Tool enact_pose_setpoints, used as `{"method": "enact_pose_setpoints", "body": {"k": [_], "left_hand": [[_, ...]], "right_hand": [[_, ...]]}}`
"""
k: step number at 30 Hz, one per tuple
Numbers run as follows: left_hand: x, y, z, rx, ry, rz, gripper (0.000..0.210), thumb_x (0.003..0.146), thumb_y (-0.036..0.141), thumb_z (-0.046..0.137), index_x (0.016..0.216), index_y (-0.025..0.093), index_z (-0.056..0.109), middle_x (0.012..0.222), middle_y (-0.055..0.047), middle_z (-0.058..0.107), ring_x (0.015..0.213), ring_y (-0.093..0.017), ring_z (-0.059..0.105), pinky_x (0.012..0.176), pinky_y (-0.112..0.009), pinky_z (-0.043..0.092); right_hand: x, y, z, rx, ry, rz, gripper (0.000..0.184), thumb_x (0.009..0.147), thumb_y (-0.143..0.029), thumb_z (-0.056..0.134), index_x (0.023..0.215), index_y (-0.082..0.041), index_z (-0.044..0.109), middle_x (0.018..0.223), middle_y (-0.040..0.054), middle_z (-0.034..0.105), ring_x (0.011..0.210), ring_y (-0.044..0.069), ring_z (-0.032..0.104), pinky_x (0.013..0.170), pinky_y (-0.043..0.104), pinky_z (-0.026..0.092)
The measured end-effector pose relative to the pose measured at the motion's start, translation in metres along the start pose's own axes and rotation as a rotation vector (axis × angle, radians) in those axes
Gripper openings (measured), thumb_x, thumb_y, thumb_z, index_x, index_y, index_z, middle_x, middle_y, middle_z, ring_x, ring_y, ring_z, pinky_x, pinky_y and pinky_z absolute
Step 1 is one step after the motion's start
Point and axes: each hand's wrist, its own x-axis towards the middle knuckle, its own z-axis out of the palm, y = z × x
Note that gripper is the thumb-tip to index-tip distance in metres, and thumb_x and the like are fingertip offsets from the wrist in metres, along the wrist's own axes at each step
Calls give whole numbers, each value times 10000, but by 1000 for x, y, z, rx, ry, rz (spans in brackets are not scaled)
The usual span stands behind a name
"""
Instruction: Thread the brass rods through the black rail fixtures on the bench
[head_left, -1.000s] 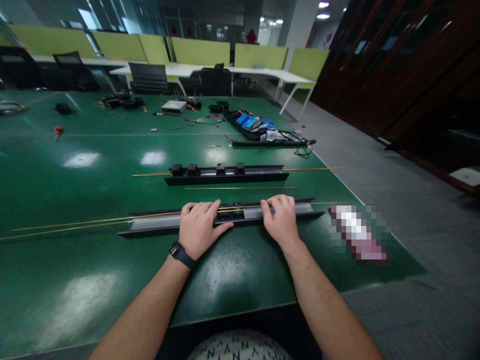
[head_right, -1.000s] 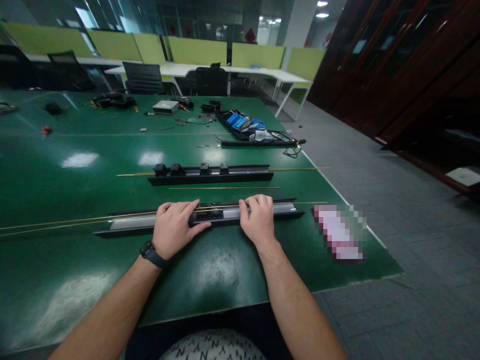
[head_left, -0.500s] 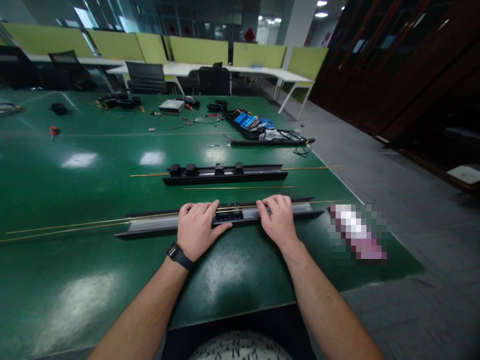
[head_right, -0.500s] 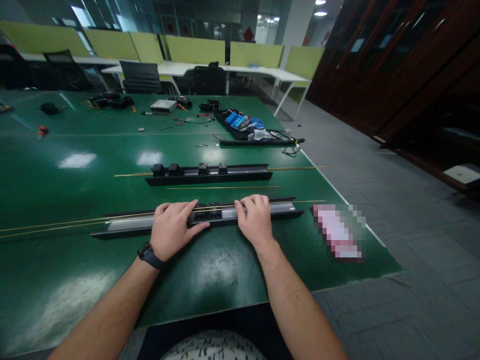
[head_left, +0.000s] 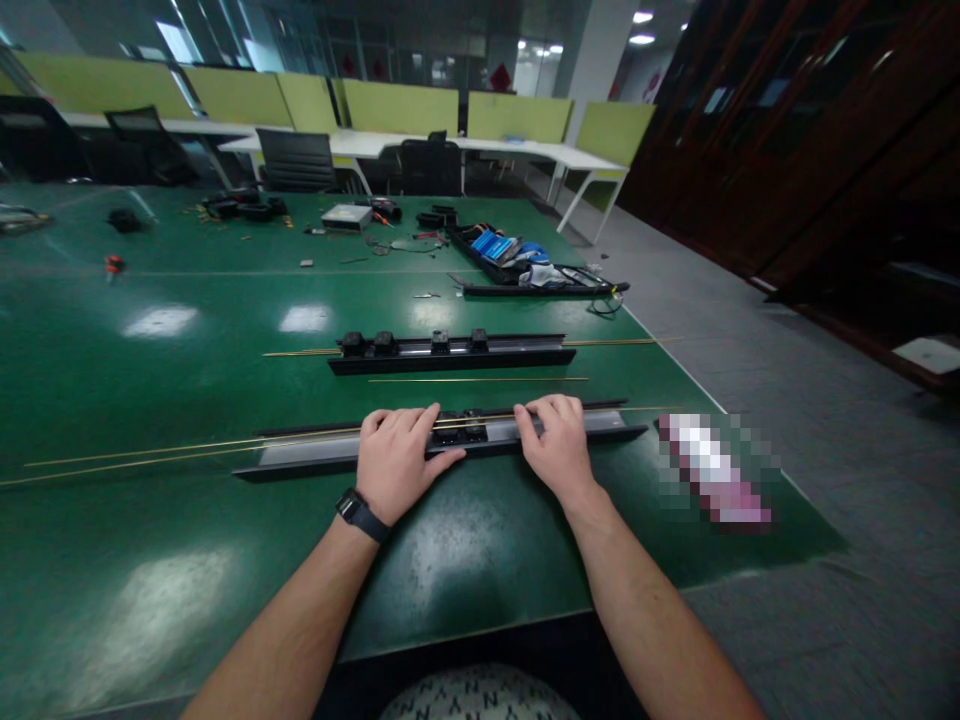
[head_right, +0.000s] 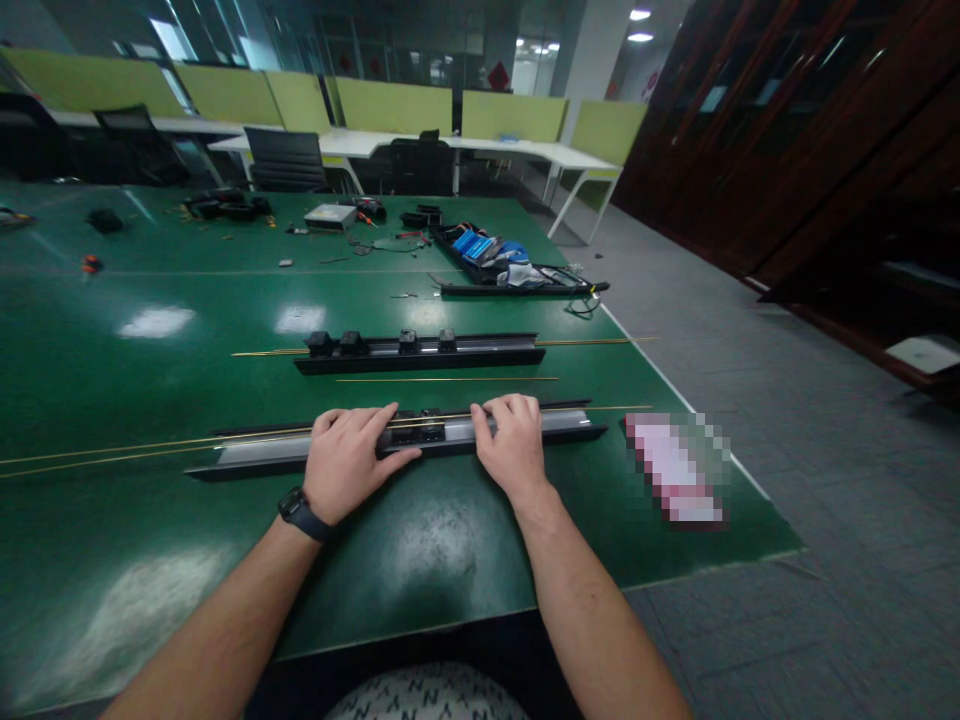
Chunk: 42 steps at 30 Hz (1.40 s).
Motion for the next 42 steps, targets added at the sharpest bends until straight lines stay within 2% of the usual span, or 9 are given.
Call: {"method": "enact_pose_setpoints", "body": {"k": [14, 21, 25, 35, 42], "left_hand": [[0, 0, -1, 13, 0, 5, 625, 881, 642, 670, 1313, 190, 645, 1211, -143, 744, 1112, -324, 666, 991, -501, 376], [0, -1, -1, -5, 12, -1, 616, 874, 635, 681, 1313, 204, 653, 1210, -142, 745, 1112, -324, 668, 994, -503, 378], [0, 0, -1, -1, 11, 2, 624, 878, 641, 673, 1312, 193, 651, 1200, -147, 746, 1111, -329, 671, 986, -501, 380], [-1, -1, 1, 0, -3, -8, 625, 877, 641, 674, 1332, 213, 639, 1219, -154, 740, 1129, -331, 661, 1010, -507, 368], [0, 0, 0, -13, 10, -6, 614, 876, 639, 673, 1319, 213, 653, 1206, -147, 745, 1113, -332, 668, 991, -497, 380]], "right_hand": [[0, 6, 0, -15, 20, -12, 271, 1002, -381, 556, 819, -225, 681, 900, 86, 622, 963, 261, 516, 897, 444, 463], [0, 3, 0, 9, 46, 10, 228, 987, -397, 594, 874, -219, 679, 911, 78, 655, 959, 253, 542, 914, 438, 463], [0, 1, 2, 10, 19, -17, 233, 999, -388, 578, 889, -217, 691, 923, 82, 648, 969, 249, 539, 911, 425, 468], [1, 7, 1, -8, 14, -13, 259, 1004, -359, 545, 831, -218, 676, 911, 92, 618, 956, 258, 508, 898, 442, 459], [1, 3, 1, 19, 12, -34, 232, 1002, -383, 561, 881, -221, 675, 918, 83, 646, 964, 253, 533, 916, 438, 456]]}}
